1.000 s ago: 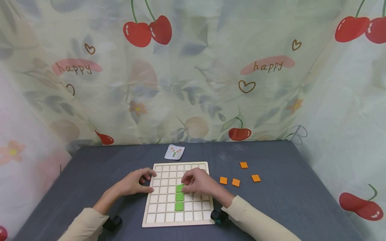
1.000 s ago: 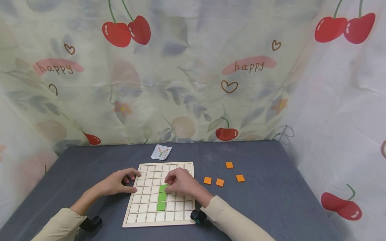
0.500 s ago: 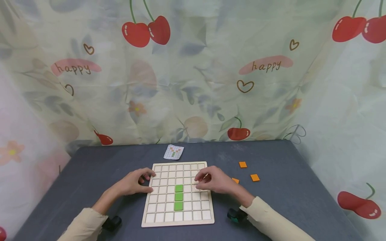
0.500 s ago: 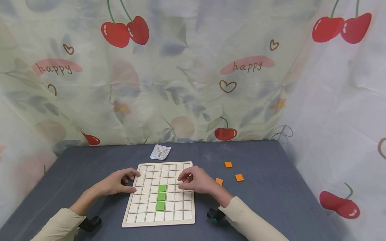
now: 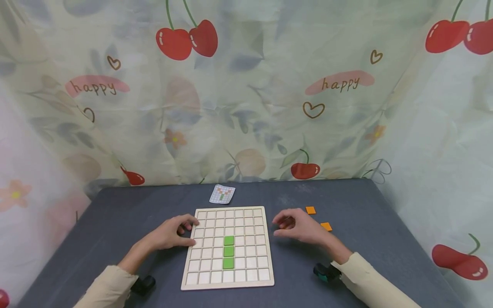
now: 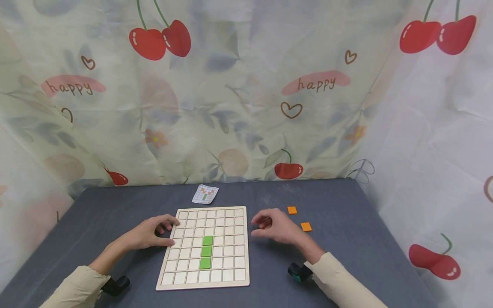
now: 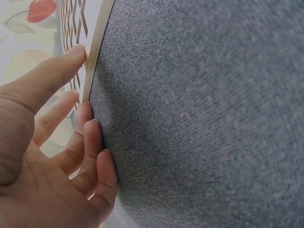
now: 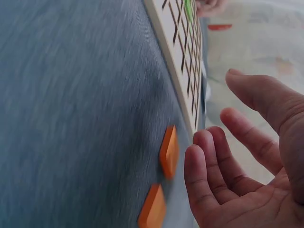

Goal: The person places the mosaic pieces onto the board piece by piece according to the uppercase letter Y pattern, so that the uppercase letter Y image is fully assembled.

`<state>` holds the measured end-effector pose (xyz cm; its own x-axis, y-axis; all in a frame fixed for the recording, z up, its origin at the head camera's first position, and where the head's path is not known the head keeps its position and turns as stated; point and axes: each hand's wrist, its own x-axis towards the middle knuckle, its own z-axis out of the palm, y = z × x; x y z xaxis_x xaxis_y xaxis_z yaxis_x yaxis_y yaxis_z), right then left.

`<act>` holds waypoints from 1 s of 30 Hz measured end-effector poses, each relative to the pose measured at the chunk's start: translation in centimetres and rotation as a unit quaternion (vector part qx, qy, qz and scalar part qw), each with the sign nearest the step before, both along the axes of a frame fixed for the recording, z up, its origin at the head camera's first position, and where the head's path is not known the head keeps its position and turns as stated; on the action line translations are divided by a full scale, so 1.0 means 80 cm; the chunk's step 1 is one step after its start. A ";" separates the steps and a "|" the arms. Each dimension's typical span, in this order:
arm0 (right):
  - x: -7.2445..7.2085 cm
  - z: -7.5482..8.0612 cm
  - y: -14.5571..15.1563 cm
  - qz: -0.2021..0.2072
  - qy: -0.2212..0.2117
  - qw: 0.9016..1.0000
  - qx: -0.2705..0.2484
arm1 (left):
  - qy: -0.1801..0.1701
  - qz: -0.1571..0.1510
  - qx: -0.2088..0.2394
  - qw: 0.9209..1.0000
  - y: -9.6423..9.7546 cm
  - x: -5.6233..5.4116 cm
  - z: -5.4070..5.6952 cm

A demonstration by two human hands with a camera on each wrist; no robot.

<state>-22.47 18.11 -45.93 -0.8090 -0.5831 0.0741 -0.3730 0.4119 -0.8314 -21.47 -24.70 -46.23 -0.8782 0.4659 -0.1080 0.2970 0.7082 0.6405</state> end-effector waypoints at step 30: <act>-0.021 -0.018 0.030 -0.009 0.029 0.997 0.067 | 0.001 -0.009 0.011 1.000 -0.001 0.000 0.001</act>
<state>-24.12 20.52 -47.41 -0.8160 -0.5765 0.0426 -0.4098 0.5250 -0.7459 -21.50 -24.82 -46.14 -0.8698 0.4839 -0.0962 0.3105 0.6884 0.6555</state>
